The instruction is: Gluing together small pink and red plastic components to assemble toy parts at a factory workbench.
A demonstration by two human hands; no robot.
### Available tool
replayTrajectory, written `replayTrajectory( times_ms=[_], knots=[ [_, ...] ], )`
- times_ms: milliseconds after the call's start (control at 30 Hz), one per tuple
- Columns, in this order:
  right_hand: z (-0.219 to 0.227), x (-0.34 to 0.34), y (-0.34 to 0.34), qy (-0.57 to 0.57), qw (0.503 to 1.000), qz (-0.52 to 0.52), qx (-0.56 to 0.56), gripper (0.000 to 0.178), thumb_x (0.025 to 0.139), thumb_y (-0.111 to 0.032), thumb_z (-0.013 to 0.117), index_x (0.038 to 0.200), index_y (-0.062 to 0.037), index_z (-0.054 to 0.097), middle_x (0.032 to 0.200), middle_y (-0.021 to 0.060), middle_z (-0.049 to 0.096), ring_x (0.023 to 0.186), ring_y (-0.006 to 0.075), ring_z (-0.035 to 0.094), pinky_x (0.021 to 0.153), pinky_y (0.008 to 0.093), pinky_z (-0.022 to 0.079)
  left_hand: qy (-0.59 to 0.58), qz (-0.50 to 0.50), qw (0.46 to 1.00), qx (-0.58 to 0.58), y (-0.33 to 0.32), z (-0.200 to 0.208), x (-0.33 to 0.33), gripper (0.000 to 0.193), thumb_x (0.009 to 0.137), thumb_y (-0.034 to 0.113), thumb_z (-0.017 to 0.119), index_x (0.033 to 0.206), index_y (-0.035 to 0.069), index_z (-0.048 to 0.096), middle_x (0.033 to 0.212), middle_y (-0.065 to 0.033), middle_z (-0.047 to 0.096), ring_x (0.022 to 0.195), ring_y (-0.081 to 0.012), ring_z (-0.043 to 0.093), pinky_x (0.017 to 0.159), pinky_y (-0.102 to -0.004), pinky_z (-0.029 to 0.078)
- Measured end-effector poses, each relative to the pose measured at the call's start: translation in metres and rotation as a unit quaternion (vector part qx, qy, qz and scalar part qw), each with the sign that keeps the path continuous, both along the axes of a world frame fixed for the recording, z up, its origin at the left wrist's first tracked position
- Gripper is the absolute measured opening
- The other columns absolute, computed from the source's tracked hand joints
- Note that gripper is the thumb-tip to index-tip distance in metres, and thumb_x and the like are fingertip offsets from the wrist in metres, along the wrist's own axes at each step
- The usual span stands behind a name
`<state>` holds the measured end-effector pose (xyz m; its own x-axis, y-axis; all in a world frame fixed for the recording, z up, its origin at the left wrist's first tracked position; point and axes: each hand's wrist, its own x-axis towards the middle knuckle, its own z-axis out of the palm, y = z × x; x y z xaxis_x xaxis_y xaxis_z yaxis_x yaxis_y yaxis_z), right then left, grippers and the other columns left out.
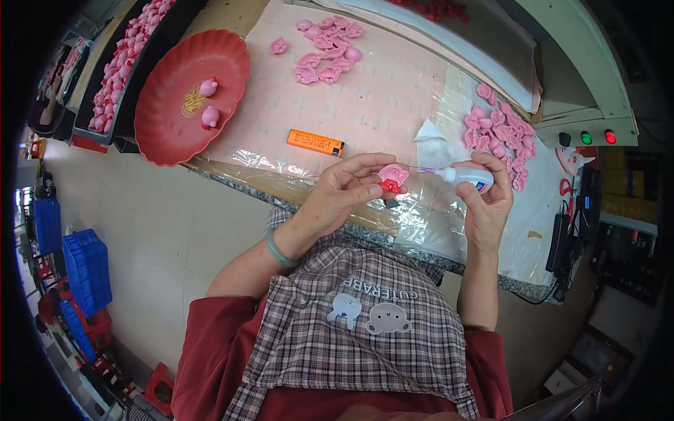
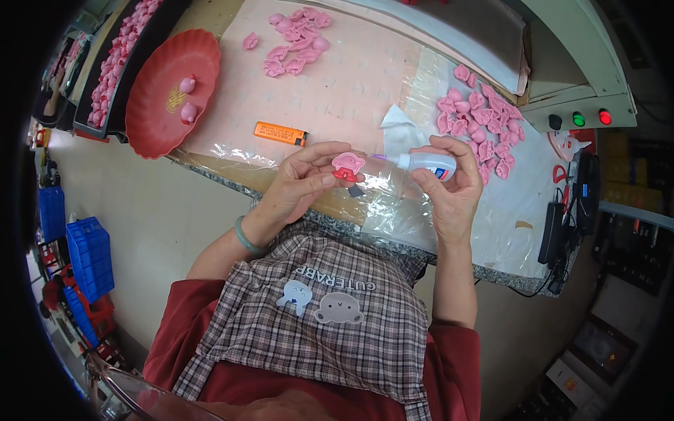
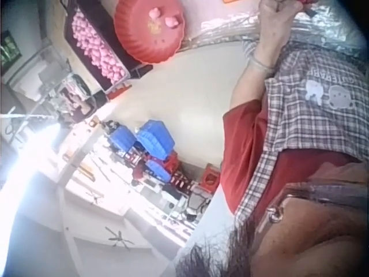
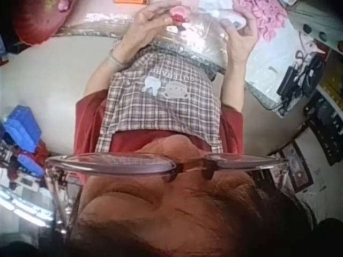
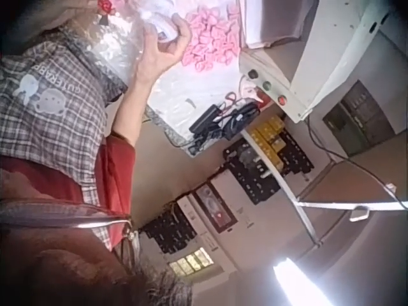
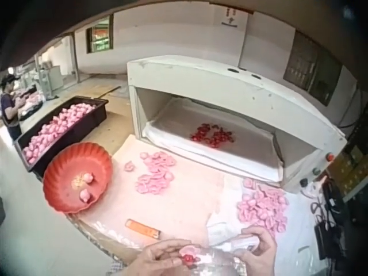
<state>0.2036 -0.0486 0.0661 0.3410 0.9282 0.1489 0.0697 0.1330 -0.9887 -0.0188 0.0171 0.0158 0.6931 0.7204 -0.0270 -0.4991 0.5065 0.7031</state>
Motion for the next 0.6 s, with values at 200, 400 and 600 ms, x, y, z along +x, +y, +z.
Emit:
replayTrajectory(
  times_ms=[200, 400, 600],
  knots=[
    [0.013, -0.012, -0.008, -0.051, 0.999, -0.003, 0.006, 0.044, 0.089, -0.01, 0.068, 0.129, 0.0024, 0.053, 0.1, 0.0112, 0.067, 0.089, 0.0155, 0.065, 0.077, 0.0245, 0.052, 0.009, 0.009, 1.0, 0.016, -0.005, -0.009, -0.001, 0.044, 0.09, 0.002, 0.061, 0.132, -0.004, 0.048, 0.127, -0.0203, 0.058, 0.113, -0.0277, 0.062, 0.099, -0.0384, 0.05],
    [0.01, -0.015, -0.012, -0.249, 0.966, -0.01, 0.067, 0.045, 0.096, -0.023, 0.059, 0.131, 0.0039, 0.051, 0.097, 0.015, 0.068, 0.086, 0.0179, 0.066, 0.075, 0.0279, 0.052, 0.031, 0.003, 0.999, 0.025, -0.005, -0.009, -0.001, 0.044, 0.09, 0.002, 0.061, 0.132, -0.005, 0.048, 0.126, -0.0202, 0.058, 0.114, -0.028, 0.061, 0.099, -0.038, 0.05],
    [0.015, -0.024, -0.008, -0.365, 0.92, -0.014, 0.143, 0.046, 0.095, -0.024, 0.06, 0.129, 0.0058, 0.053, 0.092, 0.0167, 0.068, 0.079, 0.0232, 0.069, 0.068, 0.0307, 0.054, 0.036, -0.009, 0.999, 0.032, -0.005, -0.007, 0.0, 0.046, 0.09, 0.004, 0.062, 0.133, -0.006, 0.047, 0.127, -0.0201, 0.058, 0.117, -0.028, 0.059, 0.101, -0.0388, 0.049]
  ],
)
